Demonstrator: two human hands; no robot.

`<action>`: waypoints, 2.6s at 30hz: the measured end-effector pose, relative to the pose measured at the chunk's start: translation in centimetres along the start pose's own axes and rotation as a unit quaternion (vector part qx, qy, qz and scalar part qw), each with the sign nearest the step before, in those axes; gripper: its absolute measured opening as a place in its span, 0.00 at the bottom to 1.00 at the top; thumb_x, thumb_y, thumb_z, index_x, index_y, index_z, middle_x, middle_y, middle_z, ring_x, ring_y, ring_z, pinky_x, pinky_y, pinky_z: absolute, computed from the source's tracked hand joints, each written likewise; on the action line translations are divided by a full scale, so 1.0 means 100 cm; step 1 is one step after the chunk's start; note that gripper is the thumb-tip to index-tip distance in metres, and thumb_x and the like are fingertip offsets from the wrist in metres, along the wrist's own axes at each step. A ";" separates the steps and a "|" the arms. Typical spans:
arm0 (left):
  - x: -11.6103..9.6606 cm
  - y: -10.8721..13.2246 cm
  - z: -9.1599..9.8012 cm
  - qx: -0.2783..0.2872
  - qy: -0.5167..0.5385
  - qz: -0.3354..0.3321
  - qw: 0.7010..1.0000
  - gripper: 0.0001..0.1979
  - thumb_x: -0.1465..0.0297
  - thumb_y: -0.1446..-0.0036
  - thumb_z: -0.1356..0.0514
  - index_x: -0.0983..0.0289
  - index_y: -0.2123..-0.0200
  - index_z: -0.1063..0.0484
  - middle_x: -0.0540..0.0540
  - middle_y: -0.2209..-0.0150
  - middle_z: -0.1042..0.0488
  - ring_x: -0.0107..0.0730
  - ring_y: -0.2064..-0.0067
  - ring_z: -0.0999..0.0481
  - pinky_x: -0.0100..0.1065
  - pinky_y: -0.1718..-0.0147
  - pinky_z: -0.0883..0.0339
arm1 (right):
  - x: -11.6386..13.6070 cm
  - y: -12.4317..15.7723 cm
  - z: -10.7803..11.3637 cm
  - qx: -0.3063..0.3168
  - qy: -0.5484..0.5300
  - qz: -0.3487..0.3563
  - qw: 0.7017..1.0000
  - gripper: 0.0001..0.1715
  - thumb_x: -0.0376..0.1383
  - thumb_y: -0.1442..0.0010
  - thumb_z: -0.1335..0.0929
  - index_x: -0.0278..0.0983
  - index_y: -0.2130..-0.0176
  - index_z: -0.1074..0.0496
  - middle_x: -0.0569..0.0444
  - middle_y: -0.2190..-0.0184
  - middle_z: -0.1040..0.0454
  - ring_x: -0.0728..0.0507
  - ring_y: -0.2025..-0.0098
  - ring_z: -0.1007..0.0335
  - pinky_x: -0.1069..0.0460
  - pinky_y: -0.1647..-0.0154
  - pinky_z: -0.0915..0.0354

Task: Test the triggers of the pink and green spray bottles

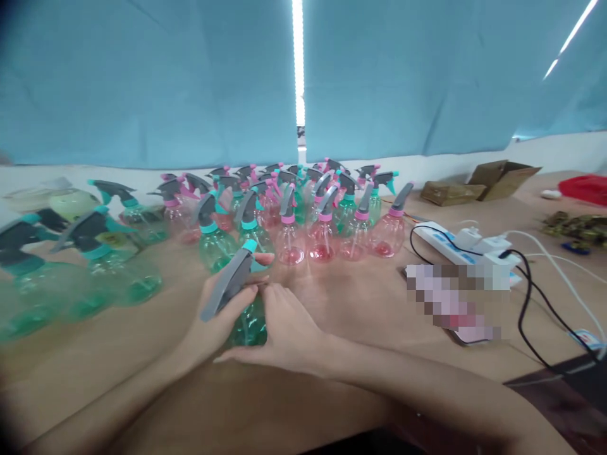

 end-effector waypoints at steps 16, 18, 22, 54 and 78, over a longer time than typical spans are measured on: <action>-0.001 -0.014 -0.001 0.018 -0.077 0.024 0.997 0.13 0.70 0.50 0.46 0.59 0.61 0.27 0.48 0.76 0.32 0.31 0.76 0.34 0.33 0.74 0.39 | -0.100 0.021 0.032 0.012 0.088 -0.045 0.995 0.17 0.45 0.33 0.36 0.37 0.51 0.32 0.44 0.46 0.30 0.38 0.44 0.33 0.40 0.43 0.35; -0.002 -0.014 -0.002 0.020 -0.080 0.018 0.996 0.11 0.70 0.50 0.46 0.59 0.64 0.28 0.47 0.77 0.33 0.31 0.76 0.35 0.33 0.75 0.40 | -0.102 0.022 0.027 0.025 0.107 -0.046 0.993 0.20 0.45 0.33 0.37 0.36 0.48 0.32 0.42 0.43 0.31 0.37 0.41 0.35 0.39 0.42 0.36; -0.003 -0.015 -0.003 0.028 -0.078 0.002 0.997 0.06 0.71 0.50 0.46 0.60 0.68 0.30 0.48 0.74 0.31 0.30 0.75 0.34 0.32 0.73 0.38 | -0.106 0.024 0.020 0.051 0.133 -0.042 0.989 0.27 0.49 0.34 0.37 0.34 0.44 0.34 0.40 0.40 0.34 0.36 0.38 0.38 0.38 0.40 0.38; -0.005 -0.013 -0.006 0.015 -0.035 0.019 0.999 0.10 0.73 0.51 0.45 0.61 0.63 0.29 0.46 0.76 0.37 0.29 0.76 0.37 0.32 0.75 0.39 | -0.109 0.028 0.013 0.120 0.180 -0.044 0.975 0.39 0.54 0.33 0.41 0.30 0.36 0.39 0.41 0.35 0.42 0.35 0.32 0.50 0.37 0.33 0.48; 0.006 -0.011 -0.003 0.044 -0.051 -0.019 0.998 0.08 0.74 0.48 0.46 0.61 0.66 0.28 0.51 0.68 0.25 0.33 0.68 0.26 0.32 0.70 0.35 | -0.109 0.030 0.015 0.099 0.167 -0.038 0.980 0.36 0.54 0.34 0.40 0.35 0.37 0.37 0.43 0.35 0.41 0.35 0.32 0.49 0.36 0.34 0.47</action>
Point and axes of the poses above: each hand's wrist, its own y-axis away from the middle knuckle, its own z-axis out of the back of the hand, x = y × z, the point moved 7 cm from there along -y, towards the middle knuckle
